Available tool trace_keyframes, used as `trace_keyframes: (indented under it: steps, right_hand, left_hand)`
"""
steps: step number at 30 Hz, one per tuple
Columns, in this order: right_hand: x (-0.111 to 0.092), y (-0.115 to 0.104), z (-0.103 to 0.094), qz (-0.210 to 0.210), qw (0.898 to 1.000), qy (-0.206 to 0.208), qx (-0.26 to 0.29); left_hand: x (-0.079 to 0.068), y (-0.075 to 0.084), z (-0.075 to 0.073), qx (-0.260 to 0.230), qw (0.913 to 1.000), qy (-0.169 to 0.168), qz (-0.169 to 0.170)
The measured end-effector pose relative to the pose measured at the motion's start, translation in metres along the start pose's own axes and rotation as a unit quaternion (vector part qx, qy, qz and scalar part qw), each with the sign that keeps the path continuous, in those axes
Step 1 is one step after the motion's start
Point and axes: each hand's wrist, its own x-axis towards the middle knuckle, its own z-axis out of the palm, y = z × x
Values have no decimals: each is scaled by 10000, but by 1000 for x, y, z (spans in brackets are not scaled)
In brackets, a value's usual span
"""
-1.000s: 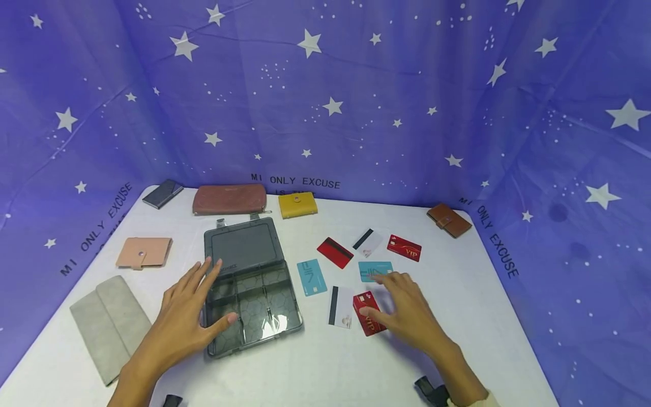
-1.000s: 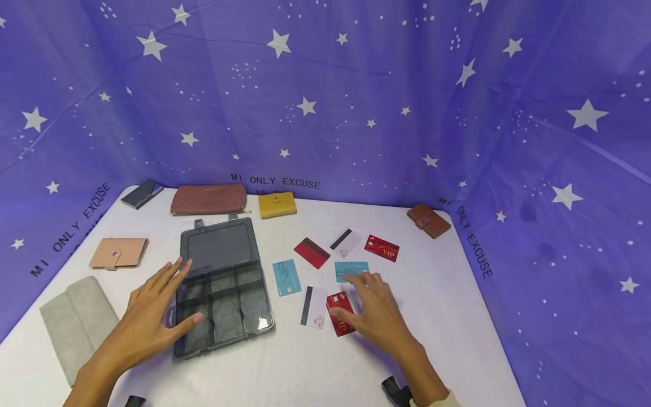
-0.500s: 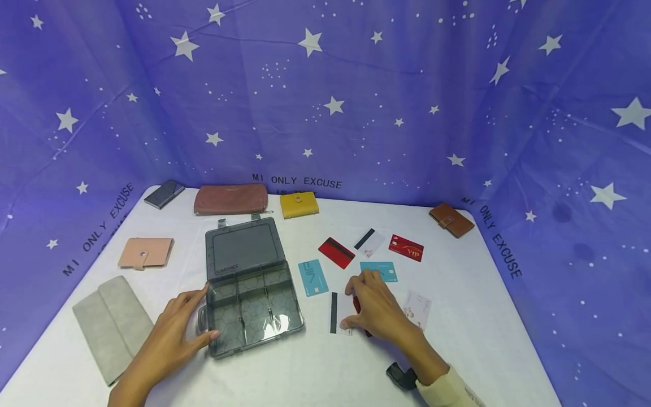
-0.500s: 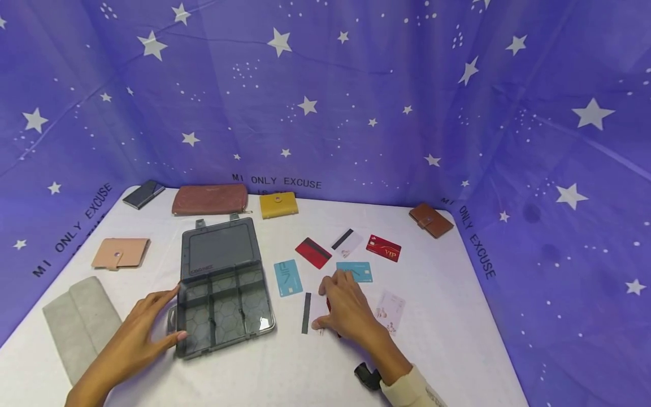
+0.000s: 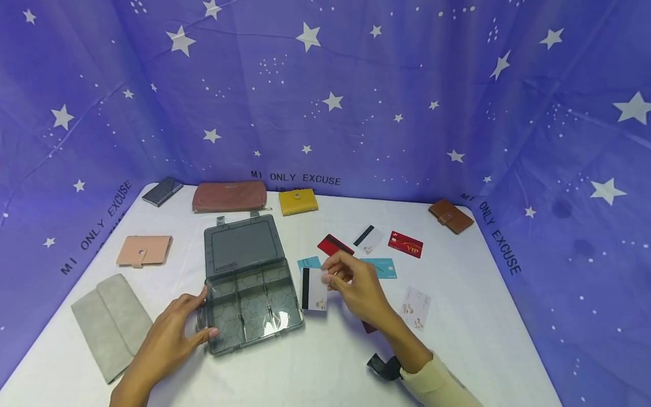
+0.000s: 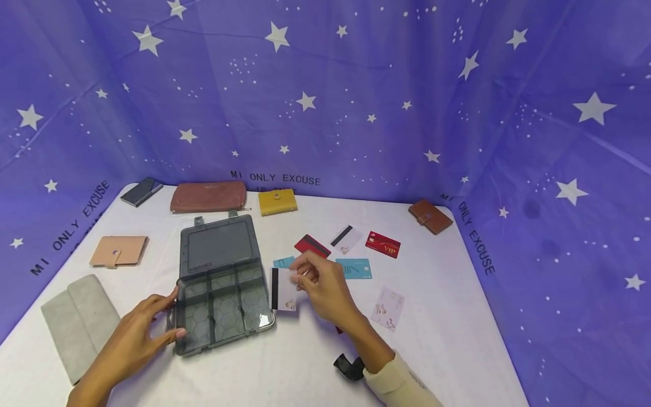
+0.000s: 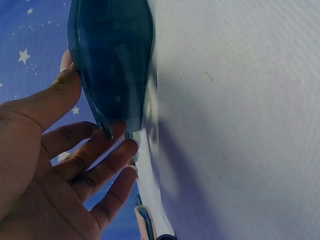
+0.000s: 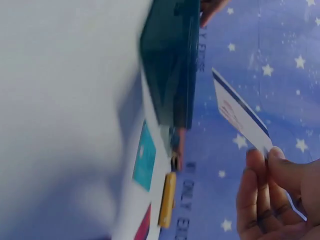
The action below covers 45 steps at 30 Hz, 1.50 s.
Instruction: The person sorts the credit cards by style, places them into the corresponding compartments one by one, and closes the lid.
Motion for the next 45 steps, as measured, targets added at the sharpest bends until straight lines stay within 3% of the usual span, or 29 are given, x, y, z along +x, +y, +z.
trace_keyframes:
  steps: [3,6,12,15,19,22,24,26,28,31,34,39,42,45]
  right_hand:
    - [9,-5,15,-170,9997,-27,153]
    - [15,-6,31,-249,9996,-131,-26]
    - [22,-3,57,-566,9934,-245,-969]
    - [21,-3,63,-753,9793,-318,-1853]
    - [20,-2,68,-815,9491,-501,-3002]
    - [20,-1,68,-845,9281,-755,-3547]
    - [20,0,67,-881,9208,-955,-3677]
    - [20,2,65,-888,9229,-1134,-3571]
    - [23,5,60,-846,9345,-1155,-3258]
    - [32,13,50,-656,9558,-915,-2716]
    - [44,24,37,-242,9661,-704,-2473]
    - [57,40,24,599,9509,-979,-2876]
    - [60,46,22,792,9430,-1113,-3035]
    - [60,47,23,795,9440,-1200,-2968]
  left_hand:
    - [0,0,0,-27,10000,-14,-18]
    - [0,0,0,-26,10000,1,-10]
    - [0,-1,1,-14,10000,12,-13]
    - [0,-1,1,-39,10000,-33,-26]
    - [1,0,0,-45,10000,-38,-8]
    - [2,1,-1,-12,10000,2,12]
    - [1,1,-1,23,10000,13,7]
    - [1,2,-1,41,10000,8,-5]
    - [2,2,-2,55,10000,-5,-20]
    - [2,3,-2,58,10000,-27,-25]
    - [2,3,-2,89,10000,-35,-22]
    - [1,2,-2,120,9999,-39,-56]
    - [0,2,-2,98,9999,-44,-75]
    - [0,2,-2,87,9999,-38,-65]
